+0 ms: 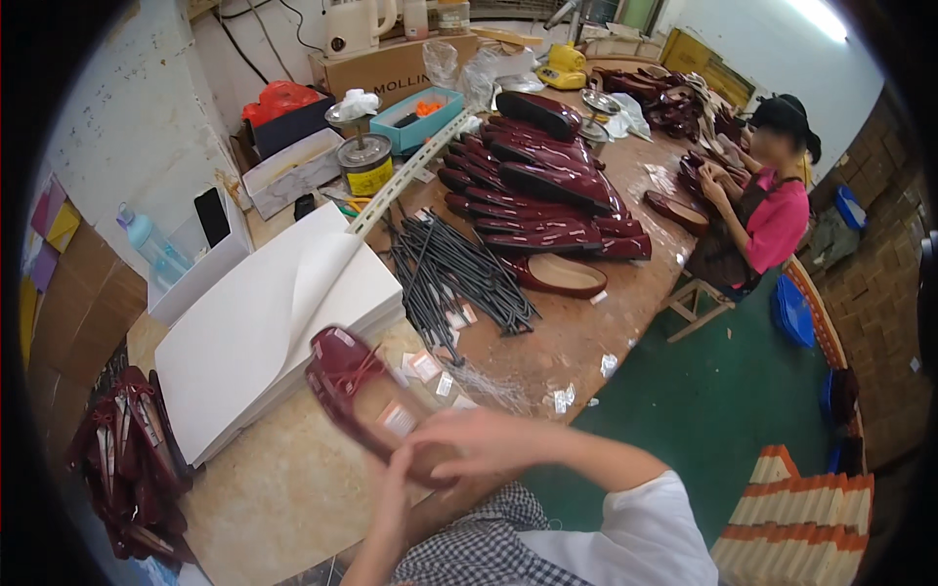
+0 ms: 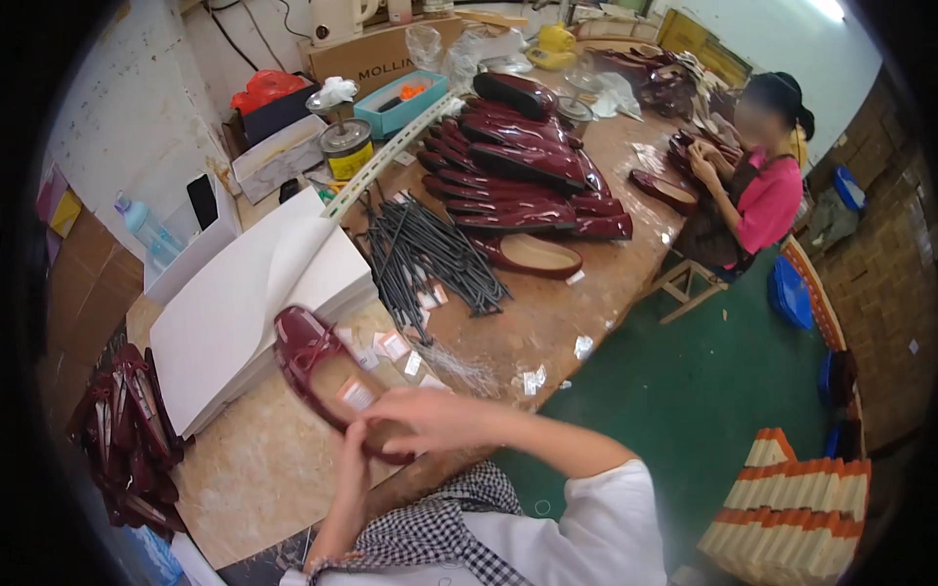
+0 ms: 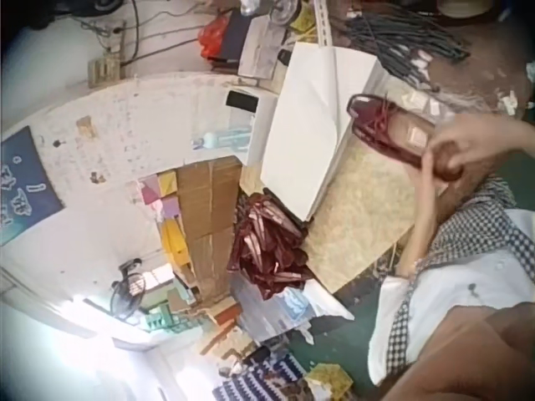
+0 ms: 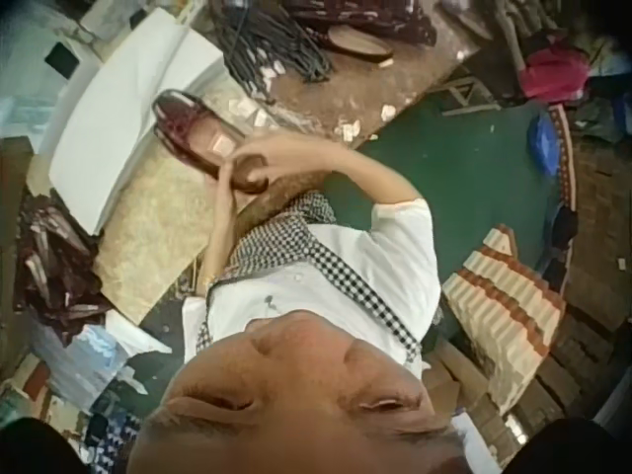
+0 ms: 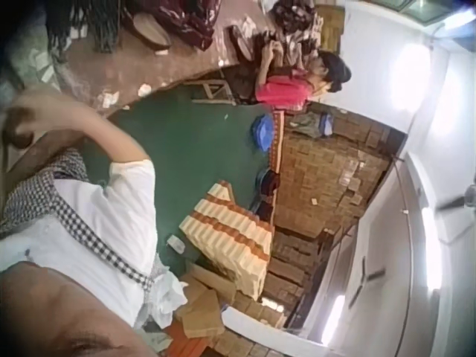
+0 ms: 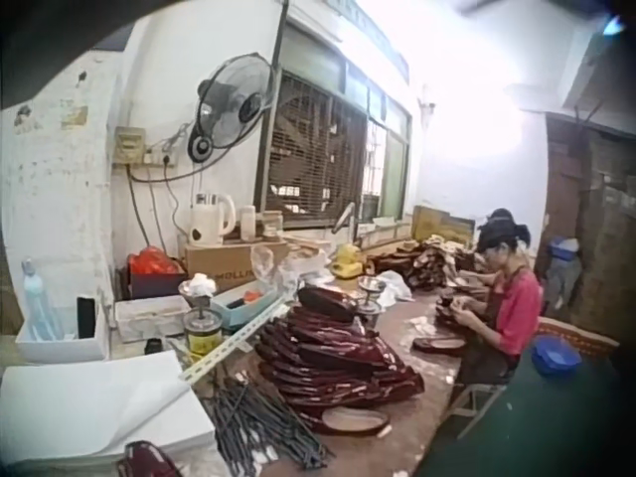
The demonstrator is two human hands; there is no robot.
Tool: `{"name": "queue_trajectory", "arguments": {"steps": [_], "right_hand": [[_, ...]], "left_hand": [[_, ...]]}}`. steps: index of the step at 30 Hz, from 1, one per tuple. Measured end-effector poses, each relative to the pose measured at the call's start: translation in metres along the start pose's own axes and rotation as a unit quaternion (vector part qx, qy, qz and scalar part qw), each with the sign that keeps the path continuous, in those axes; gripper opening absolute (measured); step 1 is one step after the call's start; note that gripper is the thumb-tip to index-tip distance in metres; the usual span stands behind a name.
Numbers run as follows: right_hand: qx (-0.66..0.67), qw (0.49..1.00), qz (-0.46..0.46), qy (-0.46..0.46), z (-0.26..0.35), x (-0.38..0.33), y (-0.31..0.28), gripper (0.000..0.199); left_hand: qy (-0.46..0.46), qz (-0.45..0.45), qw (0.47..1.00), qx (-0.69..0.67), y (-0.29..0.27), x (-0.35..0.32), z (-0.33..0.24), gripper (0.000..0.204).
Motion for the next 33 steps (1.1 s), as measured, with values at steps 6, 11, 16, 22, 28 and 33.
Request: {"name": "queue_trajectory", "arguments": {"steps": [6,11,16,22,28,33], "right_hand": [[-0.506,0.797,-0.247,0.217,-0.106,-0.009,-0.269,0.014],[-0.568,0.789,-0.107,0.211,-0.191,-0.076,-0.252,0.014],[-0.272,0.901,-0.327,0.081,-0.07,-0.071,-0.221,0.015],[-0.225,0.952,-0.206,-0.001,0.026,-0.028,-0.012,0.016],[-0.221,0.97,0.094,-0.027,-0.043,0.009,0.144,0.021],[-0.251,0.955,0.156,0.027,-0.041,0.016,0.15,0.029]], "left_hand": [[0.098,-0.186,0.93,0.302,-0.118,-0.065,-0.036,0.06],[-0.078,-0.252,0.834,0.485,-0.133,-0.08,-0.097,0.057],[0.065,-0.173,0.95,0.252,-0.162,-0.064,-0.063,0.038],[0.044,-0.319,0.935,0.149,-0.237,-0.124,-0.046,0.035],[0.003,-0.334,0.785,0.521,-0.184,-0.108,-0.071,0.052],[0.274,-0.412,0.555,0.669,-0.166,0.018,-0.225,0.058]]}}
Point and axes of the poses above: each hand's wrist, its own x-axis towards the middle knuckle, its own y-axis out of the palm, z = x × y, the point moved 6 cm from there along x, towards the middle knuckle, and after that the axes turned 15 degrees about x, right-handed, at the moved point
